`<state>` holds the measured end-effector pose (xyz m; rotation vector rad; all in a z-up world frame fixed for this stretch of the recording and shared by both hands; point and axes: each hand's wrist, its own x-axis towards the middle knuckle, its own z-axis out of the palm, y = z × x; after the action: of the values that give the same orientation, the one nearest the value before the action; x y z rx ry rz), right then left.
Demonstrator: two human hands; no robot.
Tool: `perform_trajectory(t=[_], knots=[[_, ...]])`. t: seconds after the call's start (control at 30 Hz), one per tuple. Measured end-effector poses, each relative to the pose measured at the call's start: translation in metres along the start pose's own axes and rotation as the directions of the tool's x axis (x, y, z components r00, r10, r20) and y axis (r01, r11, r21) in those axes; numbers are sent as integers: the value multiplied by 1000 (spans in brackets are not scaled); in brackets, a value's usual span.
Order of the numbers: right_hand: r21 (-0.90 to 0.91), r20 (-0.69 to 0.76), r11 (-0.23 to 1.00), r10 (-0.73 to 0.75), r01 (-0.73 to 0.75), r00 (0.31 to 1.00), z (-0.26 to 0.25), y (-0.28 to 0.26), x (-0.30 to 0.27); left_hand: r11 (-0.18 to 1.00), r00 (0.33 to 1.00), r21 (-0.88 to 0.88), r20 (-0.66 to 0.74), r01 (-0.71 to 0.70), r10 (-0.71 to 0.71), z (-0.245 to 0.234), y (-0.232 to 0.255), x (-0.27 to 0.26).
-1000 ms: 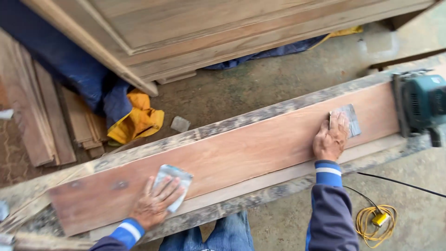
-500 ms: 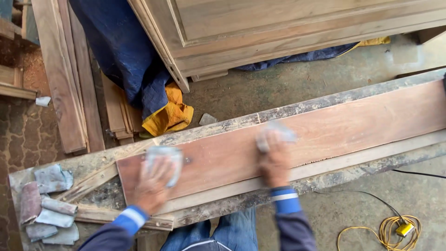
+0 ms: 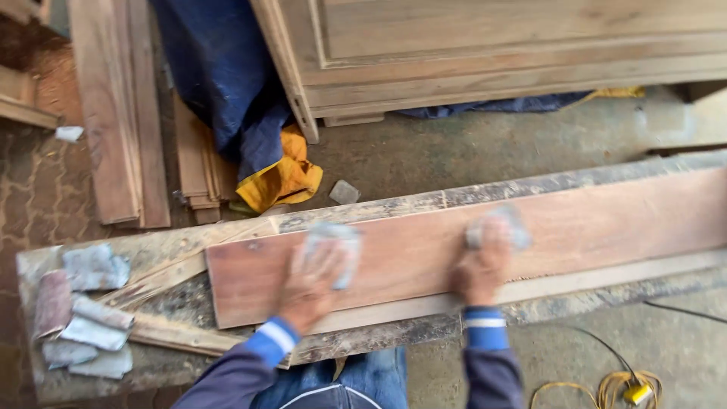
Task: Sanding a long wooden plank using an orbital sander and manual sandpaper.
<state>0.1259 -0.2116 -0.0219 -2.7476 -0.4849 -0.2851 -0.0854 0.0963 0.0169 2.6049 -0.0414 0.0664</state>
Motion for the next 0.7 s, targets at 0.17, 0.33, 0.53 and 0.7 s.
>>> perform_trajectory(t=[0.17,0.33,0.53,0.7], knots=[[306,257,876,-452,372,854,4,-226,-44,863,888,230,-220,450,-404,-29,-46,-94],[338,260,844,-509,417,820,-3,-142,-14,792,803,175,-266,585,-534,-28,-36,-89],[92,45,957,-280,275,959,-13,-16,6,780,776,123,-282,613,-565,-26,-33,-88],[329,202,848,-494,416,846,5,-196,-31,768,747,76,-313,636,-587,-32,-35,-84]])
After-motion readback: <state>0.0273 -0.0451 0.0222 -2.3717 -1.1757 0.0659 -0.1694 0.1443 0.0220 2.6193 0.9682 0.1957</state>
